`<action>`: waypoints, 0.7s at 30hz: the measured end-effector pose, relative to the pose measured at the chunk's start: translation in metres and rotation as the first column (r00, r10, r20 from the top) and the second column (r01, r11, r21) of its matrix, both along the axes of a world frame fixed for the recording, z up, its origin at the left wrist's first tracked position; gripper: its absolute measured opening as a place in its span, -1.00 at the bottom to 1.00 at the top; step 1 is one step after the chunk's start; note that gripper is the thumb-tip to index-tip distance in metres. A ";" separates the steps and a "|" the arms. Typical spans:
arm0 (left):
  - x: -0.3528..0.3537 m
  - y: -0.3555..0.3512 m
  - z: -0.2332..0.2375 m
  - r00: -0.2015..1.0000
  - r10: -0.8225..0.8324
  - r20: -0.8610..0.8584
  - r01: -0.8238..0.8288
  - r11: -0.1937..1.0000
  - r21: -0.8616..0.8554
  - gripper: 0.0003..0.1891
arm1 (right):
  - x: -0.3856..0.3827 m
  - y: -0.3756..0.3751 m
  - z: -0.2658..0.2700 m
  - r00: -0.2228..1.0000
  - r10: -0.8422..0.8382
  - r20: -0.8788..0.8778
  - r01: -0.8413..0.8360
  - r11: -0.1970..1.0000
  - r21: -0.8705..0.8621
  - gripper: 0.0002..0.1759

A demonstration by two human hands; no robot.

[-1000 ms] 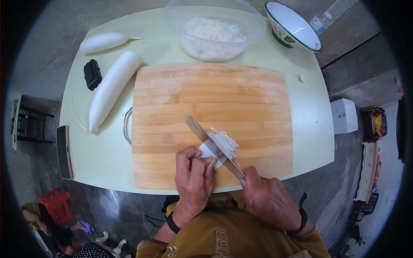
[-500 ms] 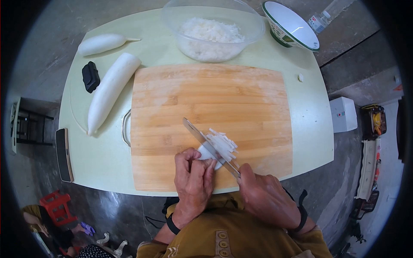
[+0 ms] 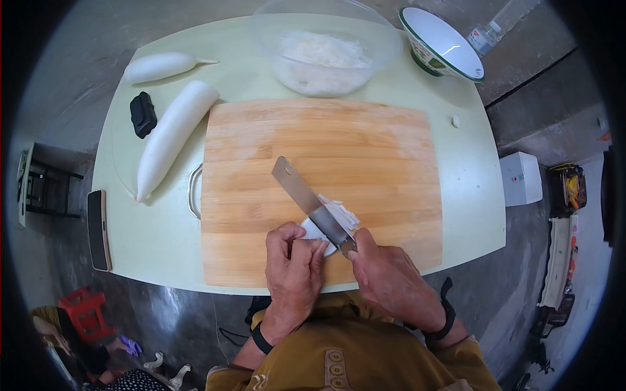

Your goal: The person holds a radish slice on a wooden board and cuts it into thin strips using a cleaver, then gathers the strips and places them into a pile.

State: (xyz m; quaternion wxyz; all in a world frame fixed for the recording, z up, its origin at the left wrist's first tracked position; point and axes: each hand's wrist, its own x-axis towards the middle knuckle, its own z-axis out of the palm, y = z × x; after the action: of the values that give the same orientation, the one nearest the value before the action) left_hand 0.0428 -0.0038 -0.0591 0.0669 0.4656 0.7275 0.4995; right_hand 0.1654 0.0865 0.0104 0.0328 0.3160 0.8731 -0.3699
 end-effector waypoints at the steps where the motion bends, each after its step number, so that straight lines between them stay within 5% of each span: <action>1: 0.000 0.001 0.000 1.000 0.004 -0.002 -0.004 1.000 0.000 -0.81 | 0.001 0.001 0.000 0.999 -0.007 -0.039 0.006 0.999 -0.034 -0.71; 21: -0.002 -0.005 -0.002 0.994 -0.035 -0.104 0.036 0.999 0.008 -0.81 | 0.008 -0.016 0.019 0.999 -0.015 -0.033 0.016 0.999 0.030 -0.78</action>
State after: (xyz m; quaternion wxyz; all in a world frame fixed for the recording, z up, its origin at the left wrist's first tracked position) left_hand 0.0404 -0.0093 -0.0606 0.0353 0.5041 0.7191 0.4769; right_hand 0.1732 0.0702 0.0293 0.0109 0.3170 0.8765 -0.3622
